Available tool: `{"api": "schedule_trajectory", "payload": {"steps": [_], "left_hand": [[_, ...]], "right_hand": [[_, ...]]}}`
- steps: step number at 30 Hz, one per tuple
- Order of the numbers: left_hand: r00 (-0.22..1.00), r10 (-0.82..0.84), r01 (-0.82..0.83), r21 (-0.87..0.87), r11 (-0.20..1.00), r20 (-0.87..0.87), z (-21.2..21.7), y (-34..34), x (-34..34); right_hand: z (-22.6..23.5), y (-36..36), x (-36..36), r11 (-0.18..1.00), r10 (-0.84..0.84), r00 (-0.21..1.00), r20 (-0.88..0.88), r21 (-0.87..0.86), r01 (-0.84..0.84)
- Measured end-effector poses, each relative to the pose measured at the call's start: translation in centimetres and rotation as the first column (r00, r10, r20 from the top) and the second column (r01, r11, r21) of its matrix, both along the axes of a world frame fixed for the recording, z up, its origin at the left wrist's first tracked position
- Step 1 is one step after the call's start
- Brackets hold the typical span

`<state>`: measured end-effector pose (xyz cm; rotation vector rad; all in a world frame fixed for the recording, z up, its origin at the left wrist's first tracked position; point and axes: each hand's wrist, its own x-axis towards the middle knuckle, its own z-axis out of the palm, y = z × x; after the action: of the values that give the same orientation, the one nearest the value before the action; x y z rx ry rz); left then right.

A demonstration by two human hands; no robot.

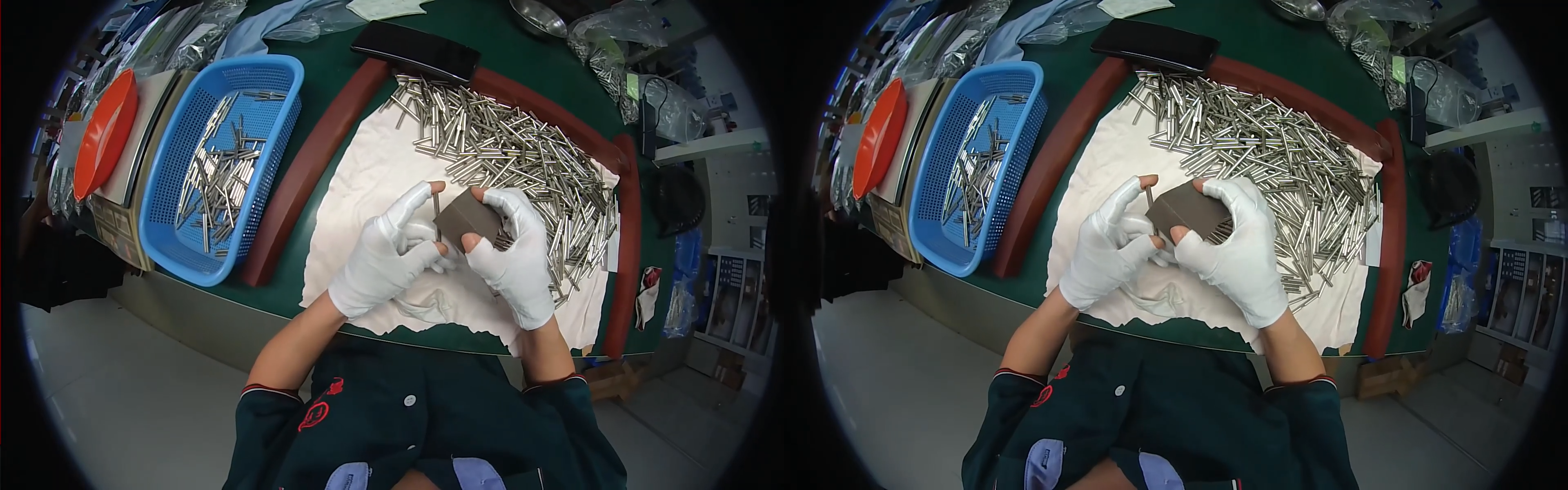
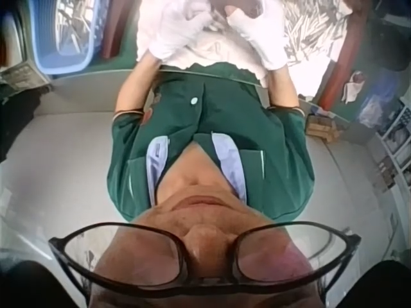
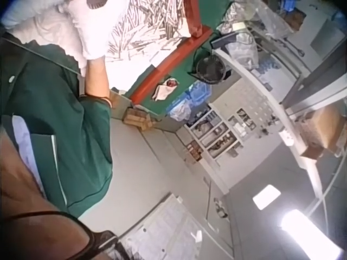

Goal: Polishing small cylindrical metal pins using a sanding block at a manufacturing workbench.

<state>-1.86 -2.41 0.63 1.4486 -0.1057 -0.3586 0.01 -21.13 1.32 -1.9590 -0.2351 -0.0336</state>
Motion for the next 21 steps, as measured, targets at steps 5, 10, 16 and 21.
{"api": "schedule_trajectory", "payload": {"steps": [5, 10, 16, 21], "left_hand": [[0.998, -0.012, 0.001, -0.155, 0.988, -0.068, -0.4, 0.0, 0.1], [0.995, -0.014, 0.000, -0.142, 0.990, -0.098, -0.4, -0.2, 0.2], [1.000, -0.015, 0.013, -0.075, 0.997, -0.017, -1.0, -0.3, 0.2], [0.997, 0.016, -0.015, -0.016, 1.000, 0.070, -0.7, -0.4, 0.2]], "right_hand": [[-0.3, -0.8, 0.5, 0.993, -0.087, 0.993, -0.081, 0.074, 0.093], [0.1, -1.0, 0.7, 0.997, -0.060, 0.996, -0.070, 0.037, 0.062], [0.6, -0.6, 0.6, 0.997, 0.029, 0.994, -0.104, 0.067, -0.022], [0.2, -0.6, 0.5, 0.994, 0.065, 0.998, 0.026, -0.091, -0.063]]}}
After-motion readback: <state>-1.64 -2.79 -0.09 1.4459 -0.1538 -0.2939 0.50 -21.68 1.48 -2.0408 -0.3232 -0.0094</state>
